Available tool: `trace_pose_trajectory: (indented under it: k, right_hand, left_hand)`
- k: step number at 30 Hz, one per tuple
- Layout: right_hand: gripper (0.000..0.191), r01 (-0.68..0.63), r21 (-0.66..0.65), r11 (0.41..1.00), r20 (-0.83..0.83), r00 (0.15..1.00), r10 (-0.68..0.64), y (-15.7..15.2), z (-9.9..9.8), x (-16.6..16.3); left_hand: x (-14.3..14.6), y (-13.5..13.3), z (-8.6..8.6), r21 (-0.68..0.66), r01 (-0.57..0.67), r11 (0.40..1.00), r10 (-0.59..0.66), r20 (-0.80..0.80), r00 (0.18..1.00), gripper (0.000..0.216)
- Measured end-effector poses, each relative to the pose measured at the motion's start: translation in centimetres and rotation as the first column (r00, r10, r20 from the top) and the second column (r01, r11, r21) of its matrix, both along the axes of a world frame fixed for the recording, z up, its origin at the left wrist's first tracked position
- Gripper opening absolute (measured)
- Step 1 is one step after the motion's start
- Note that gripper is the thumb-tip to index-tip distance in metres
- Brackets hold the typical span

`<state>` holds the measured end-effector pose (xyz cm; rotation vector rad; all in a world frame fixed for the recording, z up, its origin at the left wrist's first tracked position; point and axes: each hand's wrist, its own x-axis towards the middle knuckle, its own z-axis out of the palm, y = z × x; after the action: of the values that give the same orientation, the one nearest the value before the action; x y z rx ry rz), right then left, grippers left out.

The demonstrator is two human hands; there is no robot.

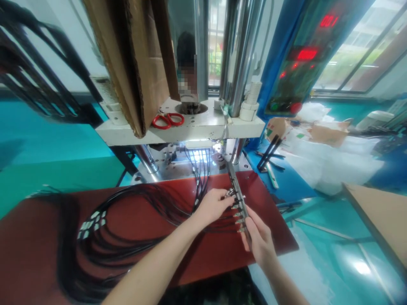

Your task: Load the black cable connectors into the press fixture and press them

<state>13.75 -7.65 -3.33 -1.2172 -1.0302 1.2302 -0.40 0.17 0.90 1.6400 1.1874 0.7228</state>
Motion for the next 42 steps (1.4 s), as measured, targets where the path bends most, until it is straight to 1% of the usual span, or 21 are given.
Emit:
trace_pose_trajectory:
  k: [2, 4, 7, 10, 12, 15, 18, 19, 21, 23, 25, 27, 30, 32, 35, 38, 41, 42]
  right_hand:
    - [0.050, -0.008, -0.003, 1.000, 0.008, 1.000, 0.008, 0.1, 0.0, 0.0]
    - [0.051, -0.018, -0.010, 1.000, 0.020, 1.000, 0.018, 0.2, 0.0, 0.1]
    - [0.055, -0.034, -0.022, 0.999, 0.032, 0.999, 0.035, 0.3, -0.3, 0.2]
    - [0.058, -0.044, -0.024, 0.999, 0.050, 0.998, 0.046, 0.4, -0.6, 0.3]
    - [0.059, -0.049, -0.021, 0.999, 0.084, 0.995, 0.050, 0.4, -0.7, 0.3]
    - [0.060, -0.088, -0.007, 0.996, 0.180, 0.980, 0.088, 0.6, -0.7, 0.3]
    - [0.057, -0.142, -0.011, 0.990, 0.253, 0.957, 0.140, 0.7, -0.5, 0.2]
    - [0.057, -0.143, -0.015, 0.990, 0.255, 0.956, 0.142, 0.6, -0.4, 0.1]
    - [0.056, -0.114, -0.019, 0.993, 0.230, 0.966, 0.115, 0.5, -0.3, 0.1]
    - [0.057, -0.068, -0.016, 0.998, 0.179, 0.981, 0.070, 0.5, -0.3, 0.0]
    - [0.058, -0.040, -0.009, 0.999, 0.131, 0.991, 0.041, 0.5, -0.3, 0.0]
    - [0.057, -0.036, -0.004, 0.999, 0.101, 0.994, 0.036, 0.5, -0.3, 0.1]
    - [0.056, -0.043, 0.003, 0.999, 0.082, 0.996, 0.043, 0.6, -0.4, 0.2]
    - [0.056, -0.052, 0.001, 0.999, 0.075, 0.996, 0.052, 0.6, -0.5, 0.4]
    - [0.056, -0.084, -0.019, 0.996, 0.082, 0.993, 0.085, 0.5, -0.7, 0.6]
    - [0.055, -0.122, -0.018, 0.992, 0.097, 0.988, 0.123, 0.3, -0.7, 0.7]
    - [0.054, -0.134, -0.023, 0.991, 0.079, 0.988, 0.135, 0.3, -0.6, 0.8]
    - [0.053, -0.135, -0.026, 0.990, 0.067, 0.988, 0.137, 0.3, -0.6, 0.8]
  left_hand:
    - [0.0, 0.4, 0.0, -0.116, 0.022, 0.993, -0.008, 0.116, 0.993, 0.026]
    - [-0.1, 0.7, 0.1, -0.184, 0.013, 0.983, 0.017, 0.160, 0.987, 0.023]
    - [-0.3, 0.9, 0.7, -0.233, 0.002, 0.972, 0.036, 0.159, 0.987, 0.020]
    - [-0.4, 1.0, 1.0, -0.256, 0.027, 0.966, 0.020, 0.179, 0.984, 0.021]
    - [-0.4, 1.0, 0.7, -0.243, 0.037, 0.969, 0.014, 0.204, 0.979, 0.022]
    - [-0.4, 1.0, -0.3, -0.175, 0.034, 0.984, 0.006, 0.222, 0.975, 0.023]
    - [-0.8, 0.8, -1.1, -0.081, 0.028, 0.996, -0.016, 0.149, 0.989, 0.024]
    - [-0.9, 0.7, -1.2, -0.043, 0.014, 0.999, -0.009, 0.117, 0.993, 0.024]
    - [-1.2, 0.6, -1.2, 0.028, -0.062, 0.998, 0.059, 0.105, 0.993, 0.022]
    - [-1.3, 0.3, -1.1, 0.065, -0.194, 0.979, 0.177, 0.198, 0.964, 0.019]
    - [-1.3, 0.1, -1.0, 0.048, -0.306, 0.951, 0.275, 0.325, 0.905, 0.020]
    - [-1.3, -0.1, -0.9, 0.022, -0.343, 0.939, 0.304, 0.411, 0.859, 0.023]
    - [-1.4, -0.4, -0.6, -0.002, -0.291, 0.957, 0.259, 0.465, 0.846, 0.023]
    - [-1.5, -0.5, -0.3, -0.028, -0.244, 0.969, 0.228, 0.467, 0.855, 0.024]
    - [-1.5, -0.2, 0.2, -0.148, -0.154, 0.977, 0.202, 0.414, 0.888, 0.033]
    - [-1.5, 0.6, 0.6, -0.306, -0.045, 0.951, 0.164, 0.378, 0.911, 0.038]
    - [-1.9, 1.2, 0.6, -0.403, 0.069, 0.913, 0.114, 0.412, 0.904, 0.035]
    - [-2.1, 1.4, 0.6, -0.423, 0.089, 0.902, 0.110, 0.424, 0.899, 0.033]
